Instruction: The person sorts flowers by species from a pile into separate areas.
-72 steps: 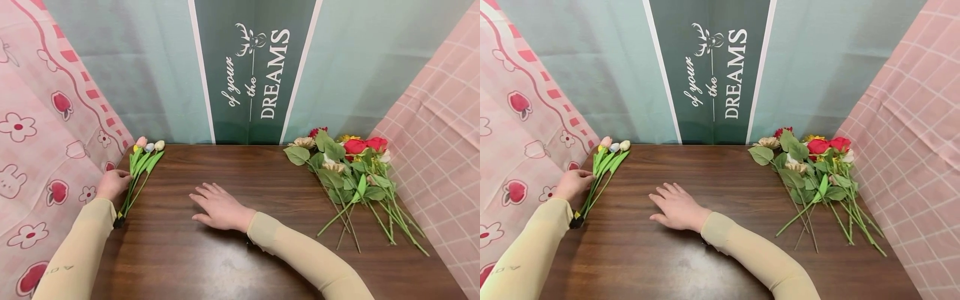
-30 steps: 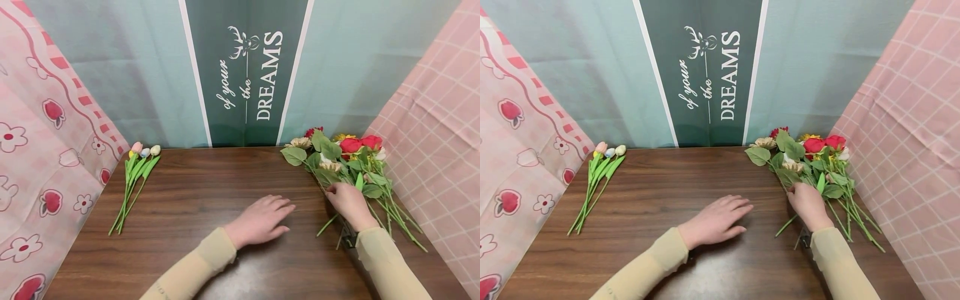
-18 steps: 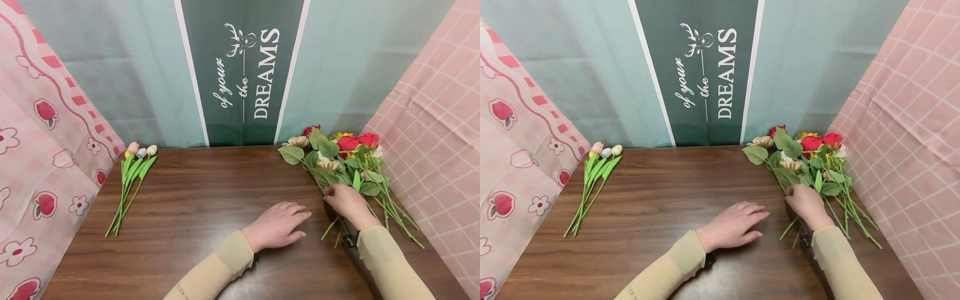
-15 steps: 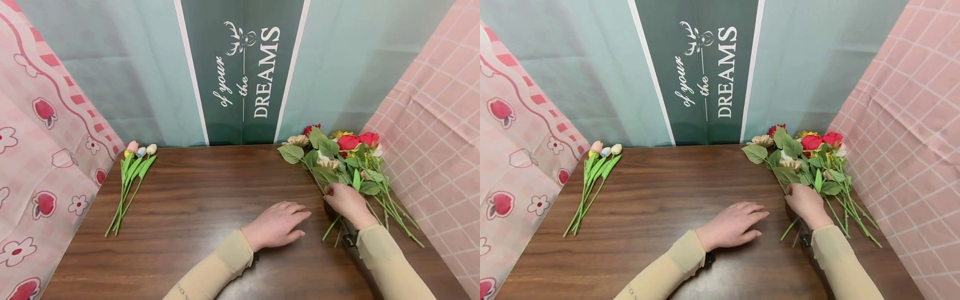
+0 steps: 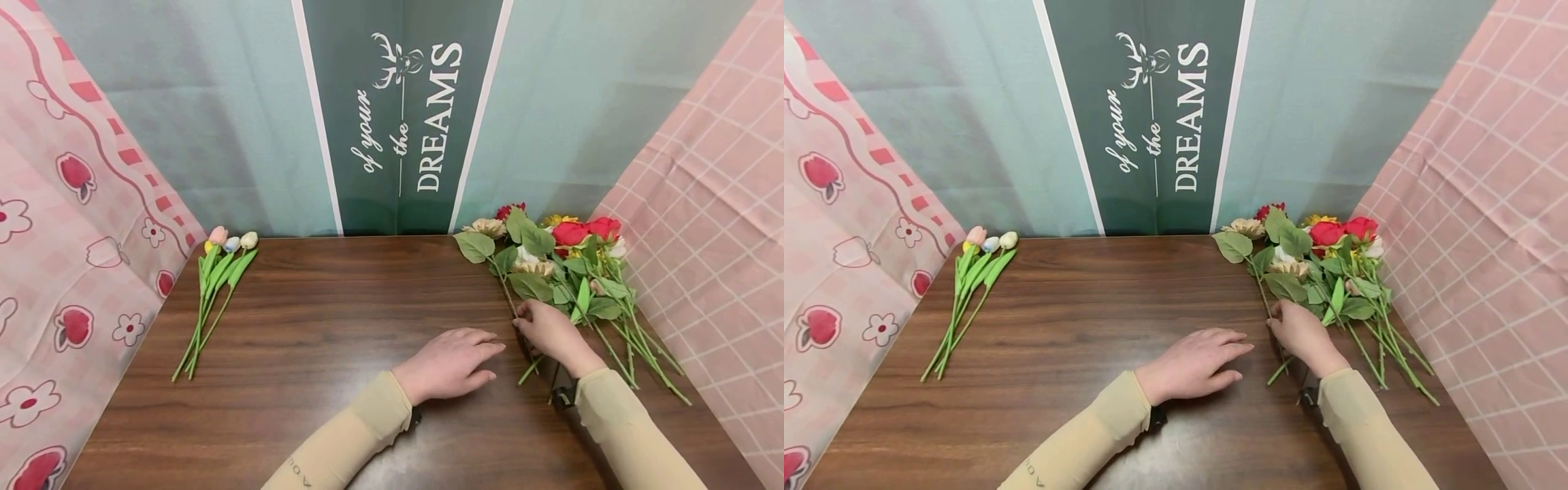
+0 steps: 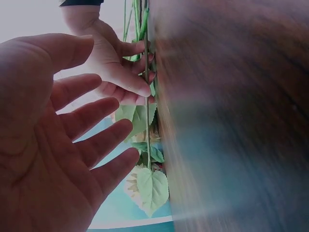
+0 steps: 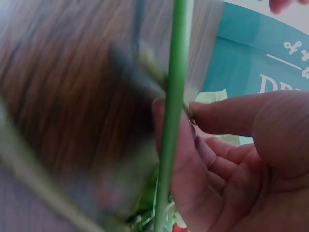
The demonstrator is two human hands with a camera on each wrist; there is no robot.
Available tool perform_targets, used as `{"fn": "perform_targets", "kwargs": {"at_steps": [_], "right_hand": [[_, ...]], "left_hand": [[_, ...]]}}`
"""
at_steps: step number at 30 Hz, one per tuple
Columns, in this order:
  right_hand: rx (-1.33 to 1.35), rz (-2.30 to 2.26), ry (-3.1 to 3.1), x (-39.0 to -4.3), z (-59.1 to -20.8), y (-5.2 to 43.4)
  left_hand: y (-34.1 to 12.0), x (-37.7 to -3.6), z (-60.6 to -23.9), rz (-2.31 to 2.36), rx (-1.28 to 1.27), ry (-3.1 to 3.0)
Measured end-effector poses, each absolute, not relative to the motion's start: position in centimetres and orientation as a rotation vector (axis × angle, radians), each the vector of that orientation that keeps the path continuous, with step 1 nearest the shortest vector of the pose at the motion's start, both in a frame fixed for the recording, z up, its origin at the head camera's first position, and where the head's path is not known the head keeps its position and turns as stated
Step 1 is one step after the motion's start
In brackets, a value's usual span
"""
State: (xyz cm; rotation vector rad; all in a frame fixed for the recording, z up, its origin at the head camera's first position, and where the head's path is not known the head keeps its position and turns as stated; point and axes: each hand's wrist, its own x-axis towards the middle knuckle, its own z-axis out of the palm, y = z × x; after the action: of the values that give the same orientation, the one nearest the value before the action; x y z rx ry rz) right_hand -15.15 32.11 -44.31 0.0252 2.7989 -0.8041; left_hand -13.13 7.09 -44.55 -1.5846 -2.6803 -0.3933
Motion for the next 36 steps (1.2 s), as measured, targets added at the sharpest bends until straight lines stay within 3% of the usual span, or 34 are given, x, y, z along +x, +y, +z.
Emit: {"fn": "perform_targets", "kwargs": {"at_steps": [7, 22, 28, 36], "right_hand": [[0.021, -1.162, 2.644, -15.2, -44.5, 30.6], [-0.172, -1.605, 2.417, -15.5, -43.6, 18.5], [-0.258, -1.678, 2.366, -15.5, -44.2, 14.4], [-0.239, -1.794, 2.262, -15.9, -45.6, 12.4]], "left_hand": [[6.2, -14.2, -44.1, -0.521, -1.435, -2.736], [-2.2, -20.4, -43.1, -1.859, -0.448, -2.618], [-3.2, -21.4, -43.3, -2.247, -0.315, -2.417], [-4.0, -21.6, -43.4, -2.361, -0.224, -2.362]]}}
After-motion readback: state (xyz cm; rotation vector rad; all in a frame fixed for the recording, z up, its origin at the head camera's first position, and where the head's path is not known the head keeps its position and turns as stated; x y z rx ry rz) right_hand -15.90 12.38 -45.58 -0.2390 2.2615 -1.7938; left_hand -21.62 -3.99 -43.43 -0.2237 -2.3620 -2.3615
